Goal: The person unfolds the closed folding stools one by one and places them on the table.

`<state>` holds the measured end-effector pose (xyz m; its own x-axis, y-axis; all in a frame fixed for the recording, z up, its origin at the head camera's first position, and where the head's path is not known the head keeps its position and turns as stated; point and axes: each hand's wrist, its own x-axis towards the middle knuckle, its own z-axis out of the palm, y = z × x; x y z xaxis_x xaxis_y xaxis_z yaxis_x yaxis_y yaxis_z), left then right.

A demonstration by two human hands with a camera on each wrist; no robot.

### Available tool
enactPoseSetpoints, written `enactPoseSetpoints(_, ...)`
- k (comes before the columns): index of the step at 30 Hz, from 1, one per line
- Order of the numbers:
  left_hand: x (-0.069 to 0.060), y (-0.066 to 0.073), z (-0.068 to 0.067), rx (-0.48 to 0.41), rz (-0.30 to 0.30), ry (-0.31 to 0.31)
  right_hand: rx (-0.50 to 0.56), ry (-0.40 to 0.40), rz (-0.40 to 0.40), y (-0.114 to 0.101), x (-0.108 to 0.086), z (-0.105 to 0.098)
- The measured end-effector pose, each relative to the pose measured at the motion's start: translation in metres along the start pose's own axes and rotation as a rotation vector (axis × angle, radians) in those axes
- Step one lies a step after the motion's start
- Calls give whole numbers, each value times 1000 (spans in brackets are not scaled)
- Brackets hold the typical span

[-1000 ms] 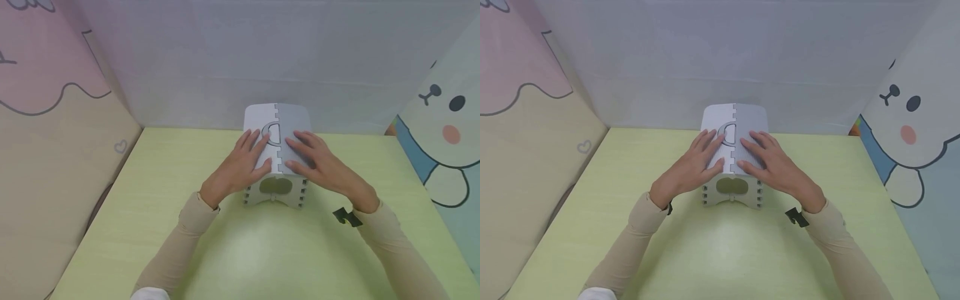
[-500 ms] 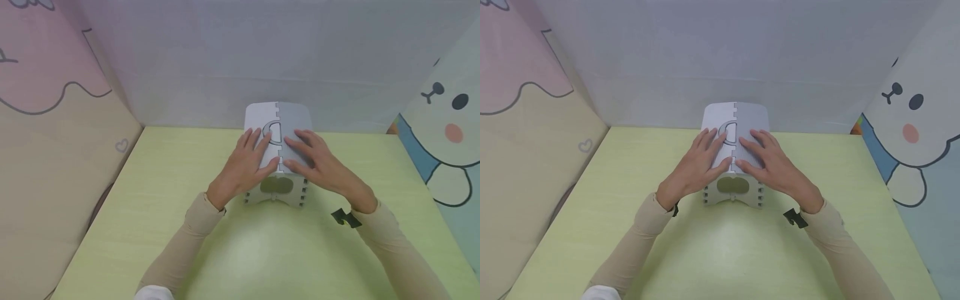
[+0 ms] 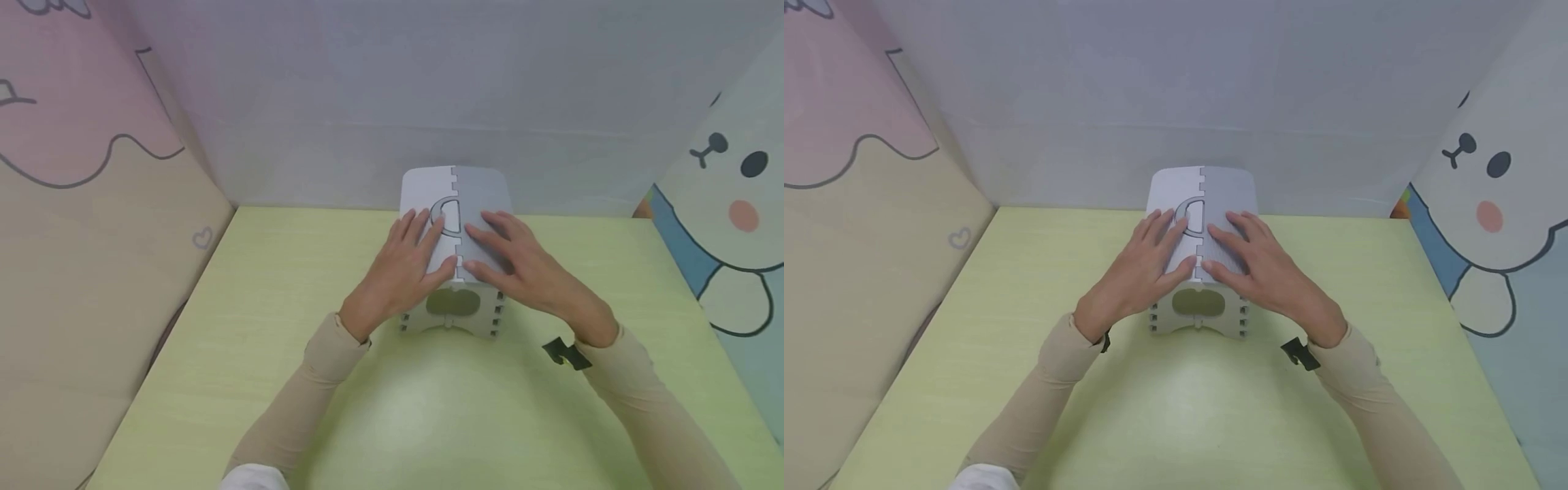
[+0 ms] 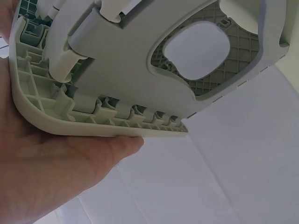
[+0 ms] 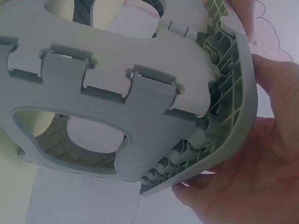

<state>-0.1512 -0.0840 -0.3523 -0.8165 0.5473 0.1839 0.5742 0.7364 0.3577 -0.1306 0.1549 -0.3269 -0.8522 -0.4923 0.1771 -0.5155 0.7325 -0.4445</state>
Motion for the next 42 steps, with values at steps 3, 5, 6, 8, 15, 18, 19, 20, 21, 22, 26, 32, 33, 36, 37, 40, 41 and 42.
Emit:
enactPoseSetpoints(3,0,0,1,7,10,10,-6,3,-10,0,0,0)
enactPoseSetpoints(5,0,0,1,7,16,13,-12,6,-14,0,0,0)
enactPoseSetpoints(6,0,0,1,6,20,14,-15,11,-19,0,-1,-1)
enactPoseSetpoints(8,1,1,1,6,26,18,-24,20,-30,1,-1,-1)
enactPoseSetpoints(15,4,5,3,24,19,27,-27,34,-28,4,-3,-2)
enactPoseSetpoints(18,5,5,3,24,15,12,-27,39,-31,5,-4,-1)
enactPoseSetpoints(19,5,5,3,27,14,10,-29,40,-37,5,-4,0)
enactPoseSetpoints(20,5,5,3,30,13,11,-32,42,-44,5,-4,1)
enactPoseSetpoints(21,4,5,2,34,12,14,-37,41,-50,6,-4,2)
enactPoseSetpoints(22,4,5,2,36,13,17,-43,39,-53,6,-4,2)
enactPoseSetpoints(26,4,5,1,34,15,25,-66,25,-36,5,-5,5)
enactPoseSetpoints(32,4,5,3,1,9,56,-63,50,-37,7,-7,5)
enactPoseSetpoints(33,4,4,4,-4,8,70,-47,60,-45,8,-7,5)
enactPoseSetpoints(36,3,1,6,-43,14,115,5,100,-60,13,-12,5)
enactPoseSetpoints(37,3,0,7,-59,18,133,27,117,-59,15,-15,4)
enactPoseSetpoints(40,0,-6,6,-126,16,194,81,197,-53,19,-22,3)
enactPoseSetpoints(41,-2,-9,6,-150,6,218,88,233,-52,20,-24,4)
enactPoseSetpoints(42,-4,-12,5,-173,-8,245,95,272,-50,22,-25,4)
